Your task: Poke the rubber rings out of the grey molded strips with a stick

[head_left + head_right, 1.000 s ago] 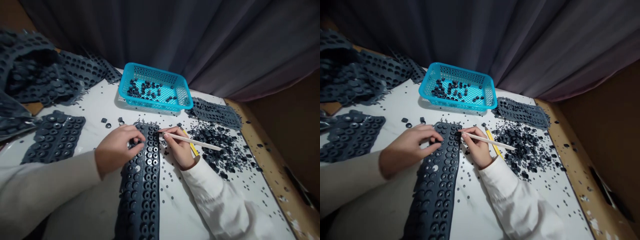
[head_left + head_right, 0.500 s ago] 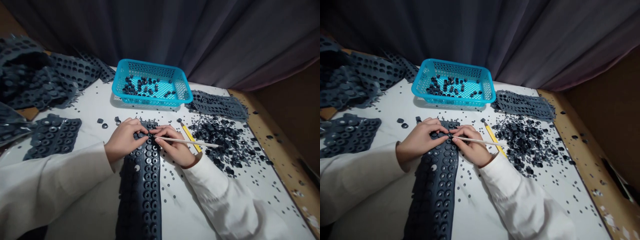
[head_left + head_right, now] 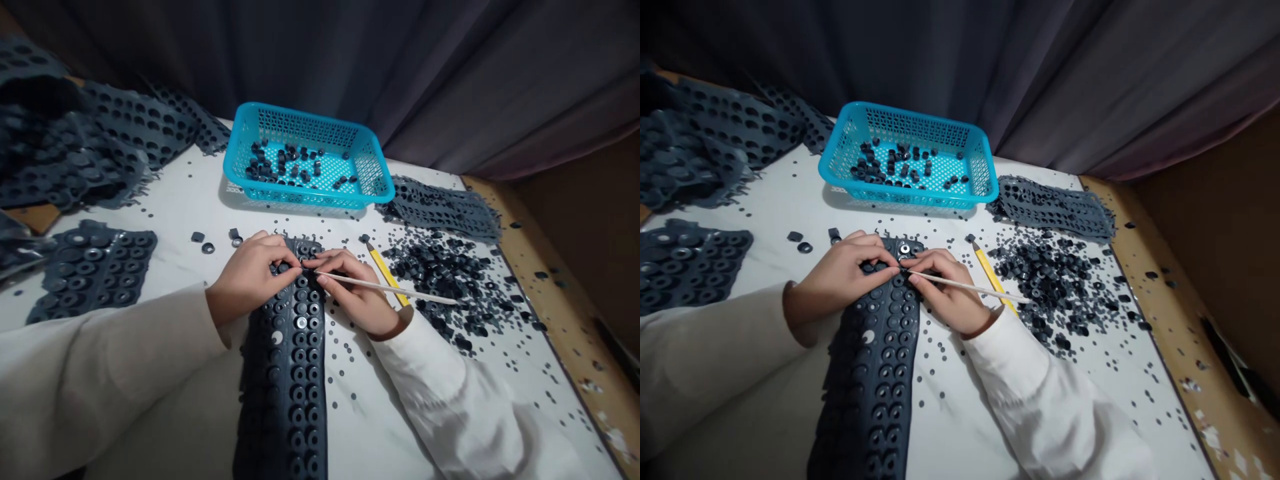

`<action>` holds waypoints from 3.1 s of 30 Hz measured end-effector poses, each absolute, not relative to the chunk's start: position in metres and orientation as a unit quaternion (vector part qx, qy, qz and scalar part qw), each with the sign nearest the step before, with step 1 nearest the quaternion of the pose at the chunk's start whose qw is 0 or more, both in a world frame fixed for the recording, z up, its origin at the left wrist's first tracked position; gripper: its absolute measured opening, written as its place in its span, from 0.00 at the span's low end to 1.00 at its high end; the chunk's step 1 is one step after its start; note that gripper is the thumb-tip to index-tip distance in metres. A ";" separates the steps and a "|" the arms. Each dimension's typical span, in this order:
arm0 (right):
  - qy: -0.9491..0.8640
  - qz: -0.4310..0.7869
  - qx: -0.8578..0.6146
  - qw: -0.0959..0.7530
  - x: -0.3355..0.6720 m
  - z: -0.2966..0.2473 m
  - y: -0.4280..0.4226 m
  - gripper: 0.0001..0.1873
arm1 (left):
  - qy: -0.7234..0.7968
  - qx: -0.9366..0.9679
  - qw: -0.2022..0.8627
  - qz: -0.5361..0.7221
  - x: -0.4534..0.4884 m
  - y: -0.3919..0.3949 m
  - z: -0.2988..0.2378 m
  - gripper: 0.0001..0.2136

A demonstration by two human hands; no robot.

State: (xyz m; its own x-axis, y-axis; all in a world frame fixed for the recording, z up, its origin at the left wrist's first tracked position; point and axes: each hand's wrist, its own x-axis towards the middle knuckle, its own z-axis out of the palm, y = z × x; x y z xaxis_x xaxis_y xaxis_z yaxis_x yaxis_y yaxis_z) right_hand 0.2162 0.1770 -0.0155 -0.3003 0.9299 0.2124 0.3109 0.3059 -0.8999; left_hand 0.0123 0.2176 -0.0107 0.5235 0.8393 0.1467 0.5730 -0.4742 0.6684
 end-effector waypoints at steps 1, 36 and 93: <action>-0.706 0.390 -0.441 0.394 0.216 -0.016 0.177 0.02 | 0.427 0.826 0.283 0.235 0.012 0.218 -0.011 0.08; -0.746 0.325 -0.426 0.396 0.213 -0.011 0.177 0.03 | 0.425 0.828 0.280 0.234 0.013 0.218 -0.012 0.08; -0.605 0.265 -0.525 0.537 0.214 -0.020 0.177 0.05 | 0.408 0.839 0.275 0.231 0.010 0.218 -0.012 0.07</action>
